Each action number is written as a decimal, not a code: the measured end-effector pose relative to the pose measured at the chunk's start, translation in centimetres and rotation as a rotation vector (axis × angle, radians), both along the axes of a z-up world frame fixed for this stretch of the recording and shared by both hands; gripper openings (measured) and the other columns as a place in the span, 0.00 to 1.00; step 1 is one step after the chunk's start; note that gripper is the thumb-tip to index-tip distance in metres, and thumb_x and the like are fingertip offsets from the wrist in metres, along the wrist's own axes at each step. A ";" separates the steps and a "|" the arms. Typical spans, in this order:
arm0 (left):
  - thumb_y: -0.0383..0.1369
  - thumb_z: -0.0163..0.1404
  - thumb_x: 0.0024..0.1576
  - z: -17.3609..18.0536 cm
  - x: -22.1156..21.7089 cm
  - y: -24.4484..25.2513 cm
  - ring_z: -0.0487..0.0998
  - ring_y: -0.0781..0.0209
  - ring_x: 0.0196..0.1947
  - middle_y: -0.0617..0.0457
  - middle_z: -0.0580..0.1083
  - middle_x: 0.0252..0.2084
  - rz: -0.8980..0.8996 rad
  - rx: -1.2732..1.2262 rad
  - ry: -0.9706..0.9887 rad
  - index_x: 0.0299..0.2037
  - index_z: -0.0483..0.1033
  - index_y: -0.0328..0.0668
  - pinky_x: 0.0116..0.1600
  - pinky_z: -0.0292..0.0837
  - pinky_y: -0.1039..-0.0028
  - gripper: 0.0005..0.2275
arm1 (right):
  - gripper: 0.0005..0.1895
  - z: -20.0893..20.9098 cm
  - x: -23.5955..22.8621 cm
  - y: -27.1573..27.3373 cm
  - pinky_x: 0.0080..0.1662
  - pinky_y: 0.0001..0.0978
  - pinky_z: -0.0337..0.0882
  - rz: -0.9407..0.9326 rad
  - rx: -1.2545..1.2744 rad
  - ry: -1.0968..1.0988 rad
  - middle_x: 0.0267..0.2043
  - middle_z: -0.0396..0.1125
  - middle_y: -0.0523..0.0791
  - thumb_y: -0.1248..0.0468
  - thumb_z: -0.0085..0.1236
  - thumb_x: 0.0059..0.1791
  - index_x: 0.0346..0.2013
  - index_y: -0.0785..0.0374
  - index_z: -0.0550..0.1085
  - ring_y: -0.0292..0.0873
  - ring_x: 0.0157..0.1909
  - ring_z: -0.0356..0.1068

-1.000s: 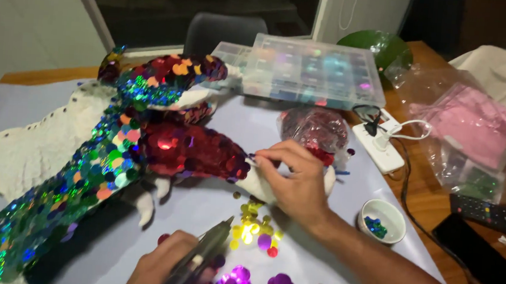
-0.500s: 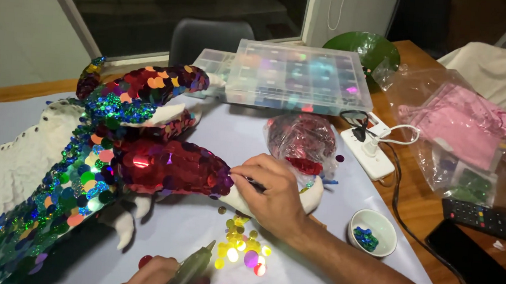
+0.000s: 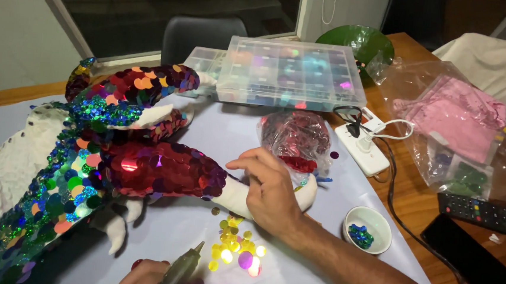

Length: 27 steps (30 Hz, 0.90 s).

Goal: Decorating a dragon sculpture by gluing individual sequins onto its surface using a hot glue gun

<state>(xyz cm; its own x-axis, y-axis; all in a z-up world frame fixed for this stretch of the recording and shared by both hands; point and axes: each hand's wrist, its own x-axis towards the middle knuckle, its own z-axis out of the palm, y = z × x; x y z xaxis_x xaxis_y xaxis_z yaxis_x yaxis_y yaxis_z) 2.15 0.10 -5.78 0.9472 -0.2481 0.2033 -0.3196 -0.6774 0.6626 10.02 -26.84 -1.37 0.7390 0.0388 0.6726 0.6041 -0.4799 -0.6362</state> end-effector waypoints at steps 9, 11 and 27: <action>0.41 0.72 0.39 1.5 -1.7 -0.5 0.89 0.80 0.43 0.70 0.89 0.38 0.078 -0.122 0.244 0.33 0.99 0.60 0.51 0.79 0.92 0.11 | 0.33 -0.5 0.1 0.1 0.47 0.36 0.69 0.005 -0.085 -0.070 0.42 0.68 0.46 0.86 0.39 0.35 0.43 0.59 0.83 0.47 0.45 0.68; 0.45 0.74 0.34 3.4 -2.0 -2.0 0.88 0.87 0.35 0.77 0.87 0.30 0.234 0.018 0.148 0.18 0.97 0.74 0.38 0.74 0.91 0.03 | 0.36 -0.3 0.0 0.1 0.46 0.37 0.68 -0.002 -0.063 -0.091 0.41 0.67 0.48 0.87 0.35 0.31 0.42 0.62 0.81 0.47 0.45 0.68; 0.50 0.52 0.56 4.4 -1.4 1.3 0.78 0.64 0.29 0.54 0.75 0.36 -0.213 -0.283 -0.214 0.40 0.79 0.41 0.35 0.71 0.77 0.19 | 0.13 4.5 -6.3 -1.4 0.57 0.34 0.70 -0.048 -0.068 0.109 0.46 0.75 0.47 0.73 0.50 0.52 0.47 0.66 0.79 0.43 0.51 0.72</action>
